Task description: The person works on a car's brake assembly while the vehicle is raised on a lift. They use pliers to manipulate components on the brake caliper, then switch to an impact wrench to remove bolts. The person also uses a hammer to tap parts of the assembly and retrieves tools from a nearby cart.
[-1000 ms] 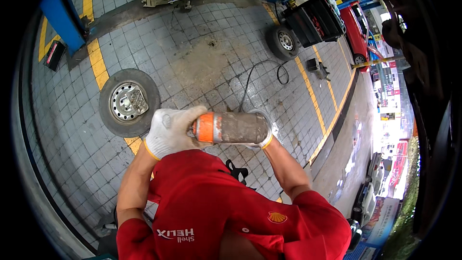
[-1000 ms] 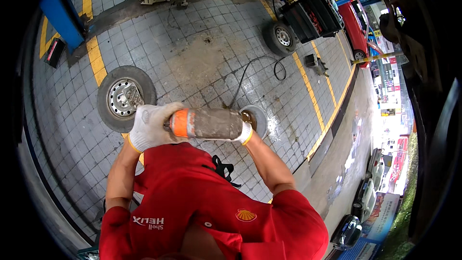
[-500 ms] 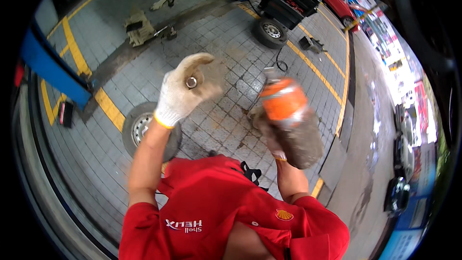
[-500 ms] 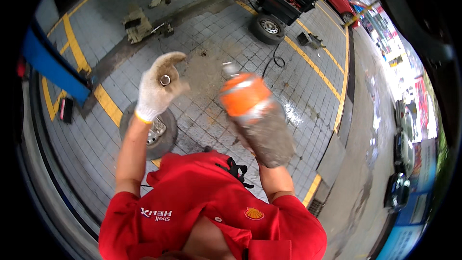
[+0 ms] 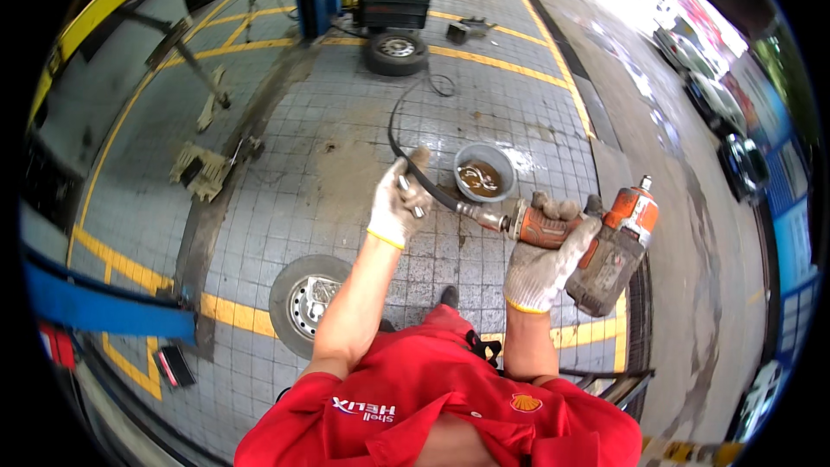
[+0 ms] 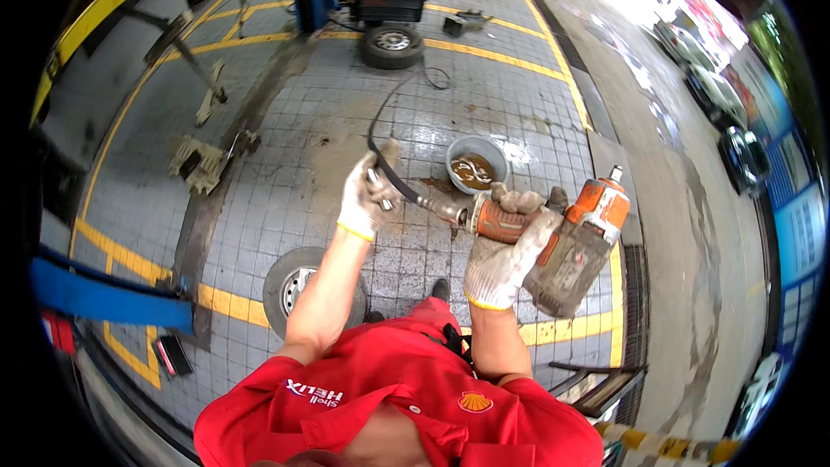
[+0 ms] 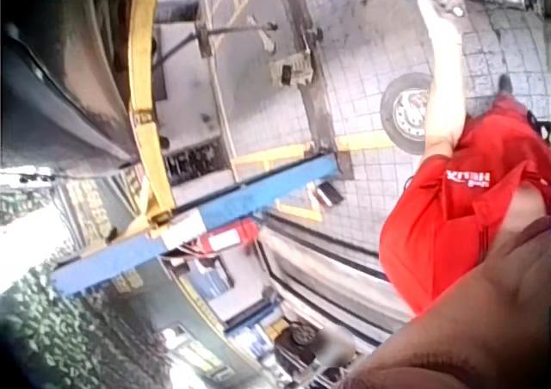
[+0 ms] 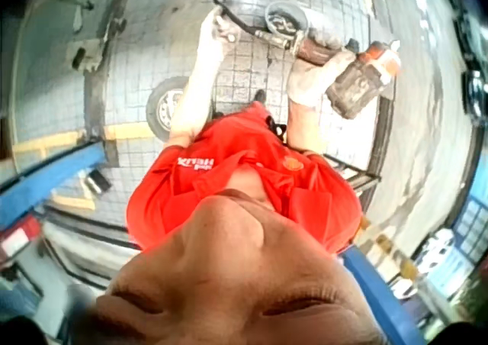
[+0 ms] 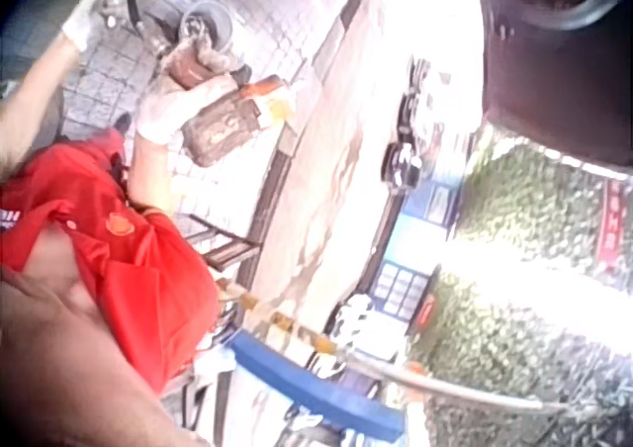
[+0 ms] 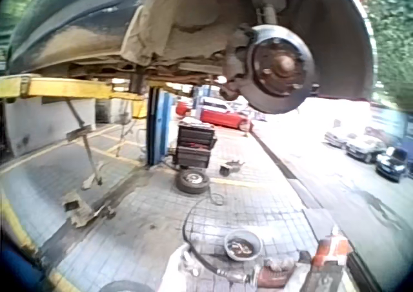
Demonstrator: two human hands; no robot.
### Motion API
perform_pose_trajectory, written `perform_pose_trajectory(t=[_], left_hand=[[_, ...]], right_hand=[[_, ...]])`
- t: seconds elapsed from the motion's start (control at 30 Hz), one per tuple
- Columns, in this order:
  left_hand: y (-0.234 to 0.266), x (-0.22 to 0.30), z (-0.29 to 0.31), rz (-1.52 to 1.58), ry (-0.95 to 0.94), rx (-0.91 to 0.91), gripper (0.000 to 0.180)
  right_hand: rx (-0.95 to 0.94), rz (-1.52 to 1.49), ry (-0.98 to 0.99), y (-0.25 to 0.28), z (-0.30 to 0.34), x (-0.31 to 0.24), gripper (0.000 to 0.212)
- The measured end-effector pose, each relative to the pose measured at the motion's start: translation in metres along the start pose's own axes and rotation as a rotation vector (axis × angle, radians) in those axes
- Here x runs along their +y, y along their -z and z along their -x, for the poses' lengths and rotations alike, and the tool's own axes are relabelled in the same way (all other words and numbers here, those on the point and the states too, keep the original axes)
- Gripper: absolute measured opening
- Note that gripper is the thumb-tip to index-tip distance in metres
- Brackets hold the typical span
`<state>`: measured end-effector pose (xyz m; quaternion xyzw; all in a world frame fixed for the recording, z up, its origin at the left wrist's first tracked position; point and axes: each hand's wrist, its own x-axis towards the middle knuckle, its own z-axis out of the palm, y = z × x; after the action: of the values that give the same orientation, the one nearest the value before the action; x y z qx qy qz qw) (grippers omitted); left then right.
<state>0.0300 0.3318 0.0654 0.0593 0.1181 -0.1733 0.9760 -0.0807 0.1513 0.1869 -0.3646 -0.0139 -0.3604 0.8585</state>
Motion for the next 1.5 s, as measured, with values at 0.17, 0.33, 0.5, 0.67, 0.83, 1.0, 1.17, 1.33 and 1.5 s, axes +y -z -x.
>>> perform_pose_trajectory(t=[0.17, 0.33, 0.5, 0.67, 0.83, 1.0, 1.17, 1.33, 1.5], left_hand=[[-0.057, -0.007, 0.020, -0.173, -0.132, -0.194, 0.034], [-0.084, -0.023, 0.032, -0.343, -0.134, -0.224, 0.038], [-0.076, -0.047, 0.042, -0.401, -0.077, -0.048, 0.033], [-0.076, -0.070, 0.075, -0.182, 0.012, 0.048, 0.027], [-0.061, -0.055, 0.098, -0.088, -0.180, -0.069, 0.025], [-0.040, -0.063, 0.136, -0.125, -0.183, -0.207, 0.020], [-0.014, -0.072, 0.146, -0.153, -0.108, -0.266, 0.028], [-0.003, -0.107, 0.154, -0.254, 0.030, -0.078, 0.030], [0.018, -0.143, 0.135, -0.240, 0.306, 0.100, 0.029]], right_hand=[[-0.040, -0.020, 0.115, 0.023, 0.004, -0.032, 0.035], [-0.107, 0.190, 0.205, 0.028, 0.004, -0.057, 0.055], [-0.232, 0.218, 0.330, 0.039, -0.021, -0.075, 0.116], [-0.646, -0.475, -0.005, 0.048, -0.051, -0.068, 0.105], [-0.181, -0.241, -0.288, 0.053, -0.042, -0.069, 0.050], [0.034, 0.152, -0.198, 0.070, -0.044, -0.059, 0.057], [0.012, 0.135, -0.136, 0.072, -0.042, -0.070, 0.064], [-0.036, 0.106, 0.028, 0.068, -0.057, -0.099, 0.074], [-0.023, -0.243, -0.054, 0.088, -0.093, -0.121, 0.068]])
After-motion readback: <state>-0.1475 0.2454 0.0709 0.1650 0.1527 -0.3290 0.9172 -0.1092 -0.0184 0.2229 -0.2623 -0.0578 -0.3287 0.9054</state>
